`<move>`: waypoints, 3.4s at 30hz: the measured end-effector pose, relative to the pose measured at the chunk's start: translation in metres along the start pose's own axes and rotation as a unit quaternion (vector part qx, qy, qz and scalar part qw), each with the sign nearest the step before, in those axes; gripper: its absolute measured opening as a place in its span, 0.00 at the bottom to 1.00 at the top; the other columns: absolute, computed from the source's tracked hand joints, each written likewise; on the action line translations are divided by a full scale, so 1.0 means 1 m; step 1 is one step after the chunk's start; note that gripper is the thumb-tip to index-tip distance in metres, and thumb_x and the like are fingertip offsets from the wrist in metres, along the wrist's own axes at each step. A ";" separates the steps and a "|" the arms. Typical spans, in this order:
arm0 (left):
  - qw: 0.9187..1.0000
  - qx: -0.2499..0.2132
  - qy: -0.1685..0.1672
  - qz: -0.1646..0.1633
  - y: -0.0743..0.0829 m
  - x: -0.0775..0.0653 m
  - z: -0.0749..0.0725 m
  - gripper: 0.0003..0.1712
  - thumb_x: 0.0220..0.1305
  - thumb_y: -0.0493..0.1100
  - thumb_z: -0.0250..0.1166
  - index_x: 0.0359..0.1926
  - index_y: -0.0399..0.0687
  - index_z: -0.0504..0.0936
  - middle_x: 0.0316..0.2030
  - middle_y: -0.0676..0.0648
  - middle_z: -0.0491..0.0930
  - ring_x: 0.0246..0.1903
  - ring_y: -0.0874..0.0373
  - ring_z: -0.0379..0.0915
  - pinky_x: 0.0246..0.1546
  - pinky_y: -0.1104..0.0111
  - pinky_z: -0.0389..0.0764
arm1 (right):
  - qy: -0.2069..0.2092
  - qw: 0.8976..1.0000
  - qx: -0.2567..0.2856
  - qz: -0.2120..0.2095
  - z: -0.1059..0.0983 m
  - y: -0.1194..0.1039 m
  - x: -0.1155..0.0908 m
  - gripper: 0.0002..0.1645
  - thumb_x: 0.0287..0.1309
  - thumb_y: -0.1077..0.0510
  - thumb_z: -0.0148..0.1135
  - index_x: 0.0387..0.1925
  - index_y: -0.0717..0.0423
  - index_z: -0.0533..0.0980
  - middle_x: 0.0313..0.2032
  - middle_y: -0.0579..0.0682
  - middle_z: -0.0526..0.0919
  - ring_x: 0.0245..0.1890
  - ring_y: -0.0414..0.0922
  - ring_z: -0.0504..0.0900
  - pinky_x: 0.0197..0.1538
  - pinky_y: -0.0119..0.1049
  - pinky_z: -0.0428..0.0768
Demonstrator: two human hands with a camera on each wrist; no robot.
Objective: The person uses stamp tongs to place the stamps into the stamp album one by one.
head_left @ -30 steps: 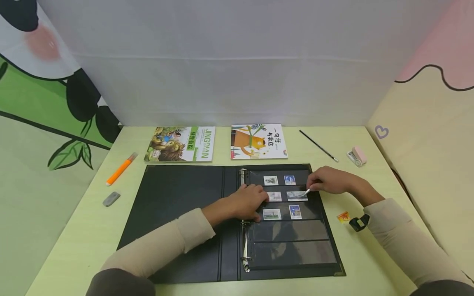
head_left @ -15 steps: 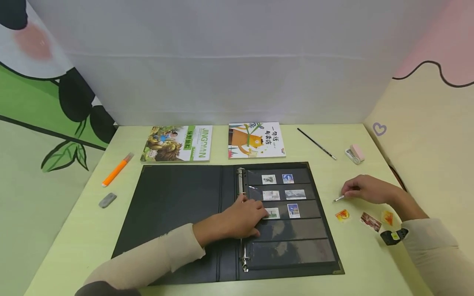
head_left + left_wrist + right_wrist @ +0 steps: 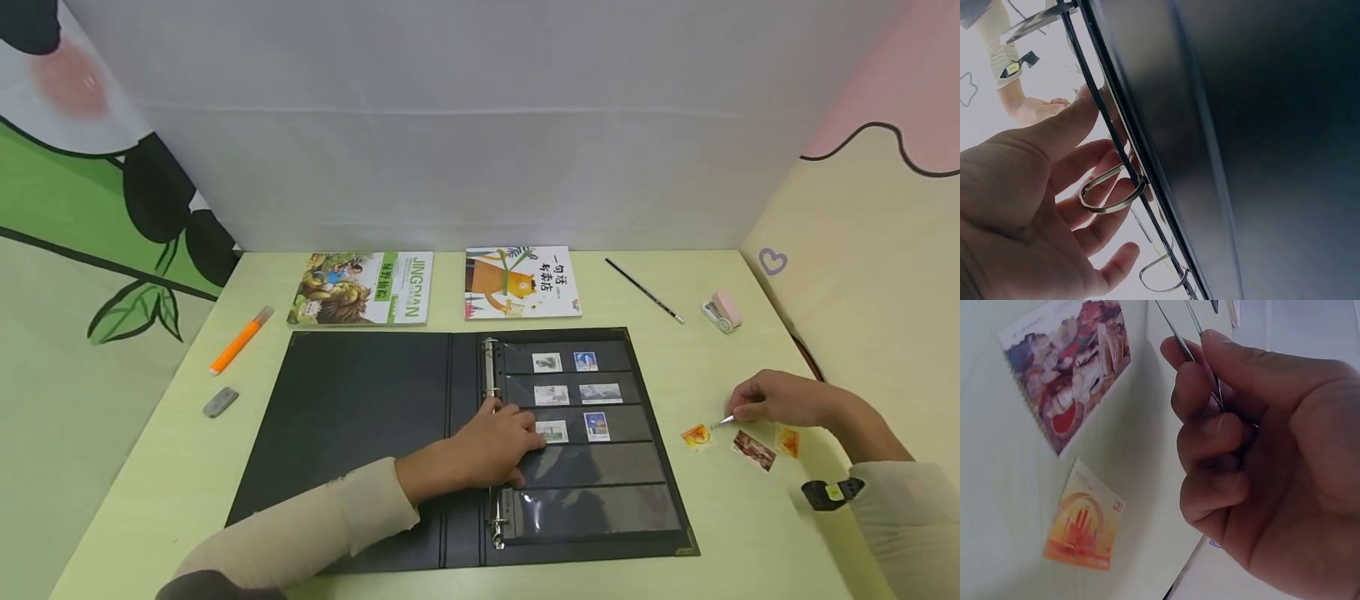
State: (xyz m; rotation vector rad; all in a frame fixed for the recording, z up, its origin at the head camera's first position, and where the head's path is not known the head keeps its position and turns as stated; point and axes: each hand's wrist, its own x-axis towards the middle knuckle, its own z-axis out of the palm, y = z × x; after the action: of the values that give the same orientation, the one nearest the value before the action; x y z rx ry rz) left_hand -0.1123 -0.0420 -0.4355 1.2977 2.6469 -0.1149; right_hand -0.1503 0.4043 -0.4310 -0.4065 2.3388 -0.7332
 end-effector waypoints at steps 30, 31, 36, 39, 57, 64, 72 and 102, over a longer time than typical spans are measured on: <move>0.989 -0.133 -0.048 -0.041 0.000 0.012 0.000 0.27 0.46 0.51 0.77 0.47 0.60 0.74 0.43 0.57 0.75 0.41 0.63 0.70 0.49 0.62 0.63 | 0.071 0.984 -0.074 -0.148 -0.002 -0.053 0.056 0.07 0.64 0.56 0.58 0.35 0.51 0.81 0.28 0.45 0.79 0.25 0.30 0.67 0.29 0.28 0.68; 0.989 -0.135 -0.048 -0.040 -0.001 0.011 0.000 0.27 0.46 0.51 0.77 0.46 0.60 0.74 0.43 0.57 0.75 0.40 0.63 0.69 0.48 0.62 0.63 | 0.067 0.983 -0.076 -0.150 -0.001 -0.058 0.060 0.07 0.64 0.55 0.58 0.35 0.51 0.81 0.28 0.44 0.79 0.25 0.30 0.67 0.29 0.28 0.68; 0.988 -0.142 -0.051 -0.042 0.000 0.009 -0.005 0.27 0.46 0.51 0.77 0.45 0.61 0.74 0.44 0.57 0.76 0.43 0.62 0.70 0.46 0.64 0.64 | 0.046 0.984 -0.083 -0.152 0.007 -0.080 0.081 0.06 0.65 0.55 0.58 0.35 0.48 0.81 0.26 0.39 0.76 0.26 0.32 0.68 0.31 0.28 0.69; 0.987 -0.142 -0.059 -0.045 0.001 0.010 -0.007 0.27 0.45 0.51 0.78 0.45 0.61 0.73 0.45 0.57 0.77 0.46 0.62 0.71 0.47 0.64 0.65 | 0.028 0.984 -0.087 -0.156 0.014 -0.092 0.093 0.06 0.65 0.55 0.58 0.34 0.48 0.81 0.26 0.38 0.75 0.25 0.33 0.68 0.31 0.29 0.69; 0.986 -0.132 -0.092 -0.038 -0.001 0.018 -0.009 0.30 0.43 0.52 0.78 0.44 0.60 0.71 0.39 0.58 0.75 0.39 0.64 0.67 0.40 0.68 0.59 | -0.097 0.952 -0.173 -0.232 0.062 -0.166 0.139 0.07 0.63 0.54 0.59 0.30 0.44 0.80 0.25 0.35 0.78 0.25 0.30 0.70 0.35 0.27 0.72; 0.987 -0.130 -0.089 -0.031 -0.005 0.016 -0.005 0.30 0.42 0.55 0.78 0.43 0.60 0.72 0.36 0.60 0.72 0.38 0.65 0.67 0.40 0.68 0.60 | -0.110 0.944 -0.180 -0.253 0.074 -0.176 0.143 0.07 0.63 0.54 0.60 0.29 0.44 0.81 0.24 0.34 0.78 0.23 0.28 0.70 0.33 0.25 0.72; 0.986 -0.137 -0.085 -0.034 -0.006 0.015 -0.001 0.29 0.41 0.55 0.78 0.41 0.61 0.70 0.37 0.61 0.73 0.39 0.66 0.67 0.42 0.68 0.61 | -0.105 0.937 -0.192 -0.273 0.086 -0.182 0.144 0.11 0.62 0.54 0.61 0.23 0.45 0.79 0.18 0.32 0.71 0.18 0.28 0.66 0.27 0.23 0.66; 0.989 -0.130 -0.069 -0.023 -0.006 0.014 -0.001 0.29 0.44 0.55 0.77 0.45 0.61 0.72 0.39 0.60 0.74 0.40 0.65 0.68 0.42 0.68 0.61 | 0.027 0.986 -0.079 -0.141 0.014 -0.064 0.070 0.08 0.66 0.55 0.56 0.38 0.48 0.81 0.29 0.40 0.79 0.26 0.31 0.69 0.31 0.28 0.69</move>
State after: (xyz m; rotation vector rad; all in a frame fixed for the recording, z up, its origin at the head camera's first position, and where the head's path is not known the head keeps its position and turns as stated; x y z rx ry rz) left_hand -0.1256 -0.0345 -0.4373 1.1028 2.4779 0.1251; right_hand -0.1869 0.3158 -0.4363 -0.8114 2.4260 -0.6953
